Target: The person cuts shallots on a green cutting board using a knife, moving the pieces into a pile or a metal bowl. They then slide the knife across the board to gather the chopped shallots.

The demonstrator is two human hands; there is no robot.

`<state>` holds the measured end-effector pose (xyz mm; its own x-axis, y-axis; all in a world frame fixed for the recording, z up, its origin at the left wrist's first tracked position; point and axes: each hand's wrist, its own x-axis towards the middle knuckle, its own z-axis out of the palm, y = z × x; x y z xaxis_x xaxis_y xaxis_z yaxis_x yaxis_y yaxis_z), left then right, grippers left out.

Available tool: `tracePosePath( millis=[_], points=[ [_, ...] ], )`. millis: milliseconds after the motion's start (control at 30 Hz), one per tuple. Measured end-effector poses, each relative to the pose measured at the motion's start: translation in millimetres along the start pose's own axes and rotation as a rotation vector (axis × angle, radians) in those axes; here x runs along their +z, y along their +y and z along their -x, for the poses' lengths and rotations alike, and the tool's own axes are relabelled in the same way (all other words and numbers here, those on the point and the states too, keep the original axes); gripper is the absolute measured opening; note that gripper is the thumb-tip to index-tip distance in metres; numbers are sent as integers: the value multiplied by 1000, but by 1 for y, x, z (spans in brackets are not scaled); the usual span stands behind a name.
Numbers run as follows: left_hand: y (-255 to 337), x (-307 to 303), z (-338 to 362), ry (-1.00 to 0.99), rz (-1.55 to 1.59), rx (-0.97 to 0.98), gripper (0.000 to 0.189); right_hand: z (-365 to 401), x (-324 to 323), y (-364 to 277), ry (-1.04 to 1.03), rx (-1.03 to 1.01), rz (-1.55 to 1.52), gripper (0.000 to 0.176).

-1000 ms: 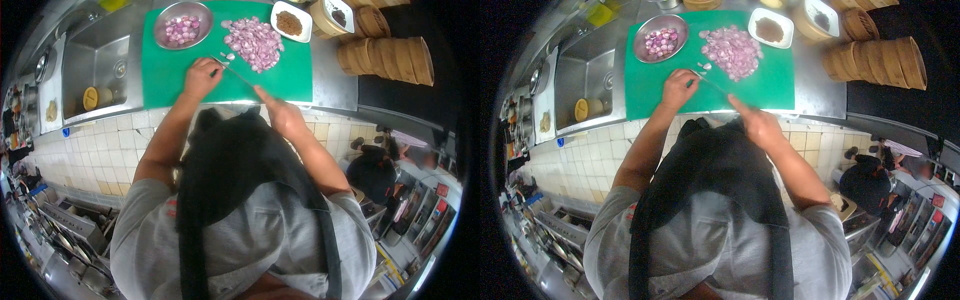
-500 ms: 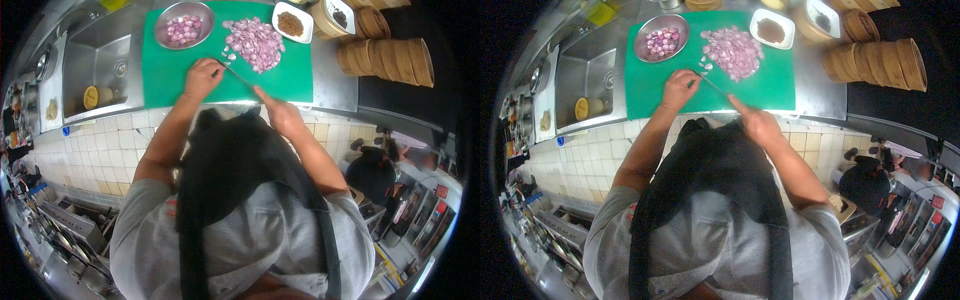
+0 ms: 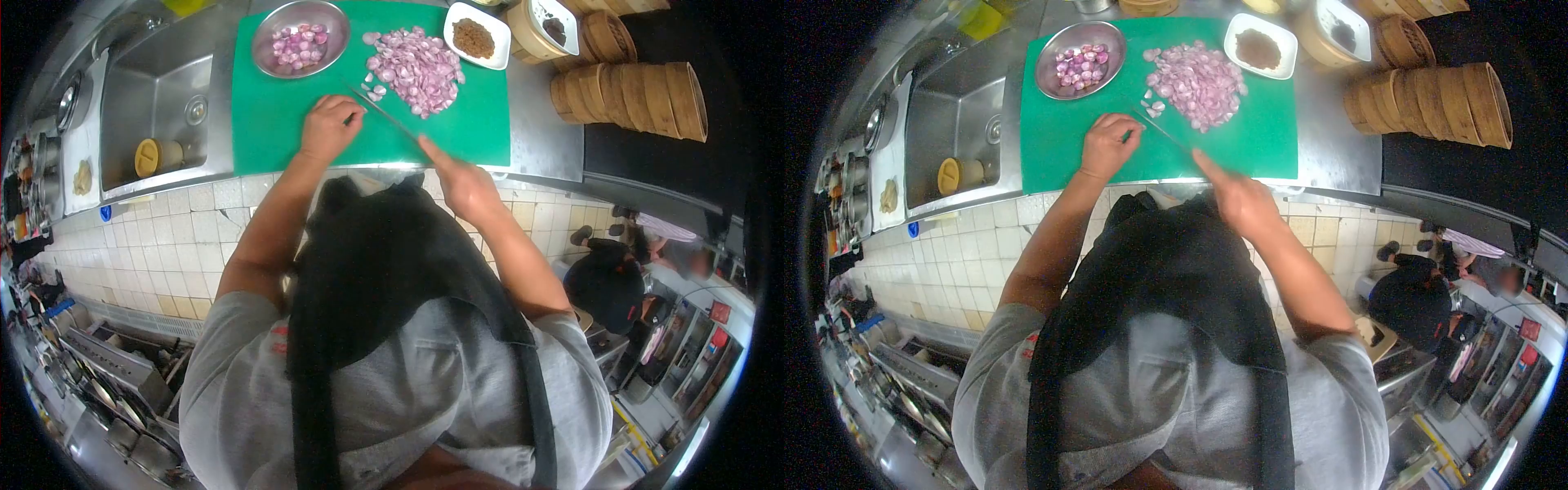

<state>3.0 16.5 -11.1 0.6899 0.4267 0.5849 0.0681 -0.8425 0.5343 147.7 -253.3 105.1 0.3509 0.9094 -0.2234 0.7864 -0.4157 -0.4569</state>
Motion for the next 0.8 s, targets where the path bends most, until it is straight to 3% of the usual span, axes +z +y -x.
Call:
tracePosePath(
  millis=[267, 467, 800],
  points=[
    [-2, 3, 2, 26, -11, -4, 11, -3, 24, 7, -3, -23, 4, 76],
    [-2, 3, 2, 16, -30, 12, 10, 0, 7, -7, 49, -55, 4, 74],
    [-1, 2, 2, 7, -41, 0, 11, -13, 30, 5, -48, 50, -50, 71]
  ],
)
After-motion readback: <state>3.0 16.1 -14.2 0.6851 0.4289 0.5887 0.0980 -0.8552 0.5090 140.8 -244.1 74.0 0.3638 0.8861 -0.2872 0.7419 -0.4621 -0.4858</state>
